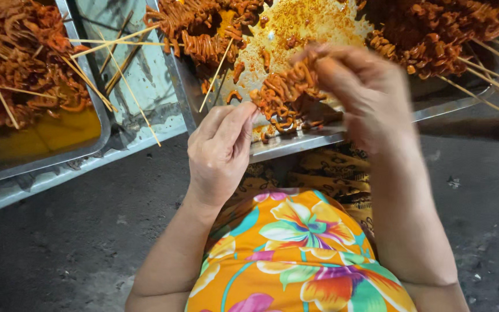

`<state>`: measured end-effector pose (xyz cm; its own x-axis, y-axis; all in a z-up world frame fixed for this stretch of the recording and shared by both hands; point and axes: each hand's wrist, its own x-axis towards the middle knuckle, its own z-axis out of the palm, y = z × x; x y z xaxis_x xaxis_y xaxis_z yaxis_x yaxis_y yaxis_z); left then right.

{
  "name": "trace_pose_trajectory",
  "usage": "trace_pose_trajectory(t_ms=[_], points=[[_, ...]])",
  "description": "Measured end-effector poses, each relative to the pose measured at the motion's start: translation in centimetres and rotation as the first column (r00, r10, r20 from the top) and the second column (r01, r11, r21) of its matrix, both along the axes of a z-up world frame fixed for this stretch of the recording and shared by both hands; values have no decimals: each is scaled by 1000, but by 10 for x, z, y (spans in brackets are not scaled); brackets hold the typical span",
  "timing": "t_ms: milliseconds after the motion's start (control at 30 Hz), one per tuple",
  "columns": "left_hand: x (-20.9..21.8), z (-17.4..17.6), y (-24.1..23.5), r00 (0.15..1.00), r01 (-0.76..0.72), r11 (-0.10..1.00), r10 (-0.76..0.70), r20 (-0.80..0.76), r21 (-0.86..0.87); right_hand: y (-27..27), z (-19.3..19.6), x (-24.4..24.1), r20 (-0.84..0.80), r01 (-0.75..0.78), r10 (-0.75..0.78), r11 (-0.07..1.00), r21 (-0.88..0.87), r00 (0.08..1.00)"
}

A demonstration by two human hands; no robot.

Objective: The person threads pieces of marinated meat onto wooden skewers by hand, gathering the meat from a metal tray and placing the finished skewers onto another tray.

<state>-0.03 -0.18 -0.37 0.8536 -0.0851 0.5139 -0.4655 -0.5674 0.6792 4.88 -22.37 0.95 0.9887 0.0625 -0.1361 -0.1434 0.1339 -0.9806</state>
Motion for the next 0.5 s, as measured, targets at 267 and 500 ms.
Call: trace_pose_trajectory(t_ms=[267, 500], points=[[-2, 1, 2, 997, -58, 996, 61, 41, -64, -64, 54, -37, 276, 230, -101, 841, -490, 956], [-2, -1, -2, 997, -76, 987, 76, -3, -140, -62, 47, -49, 309, 222, 80, 533, -817, 948]])
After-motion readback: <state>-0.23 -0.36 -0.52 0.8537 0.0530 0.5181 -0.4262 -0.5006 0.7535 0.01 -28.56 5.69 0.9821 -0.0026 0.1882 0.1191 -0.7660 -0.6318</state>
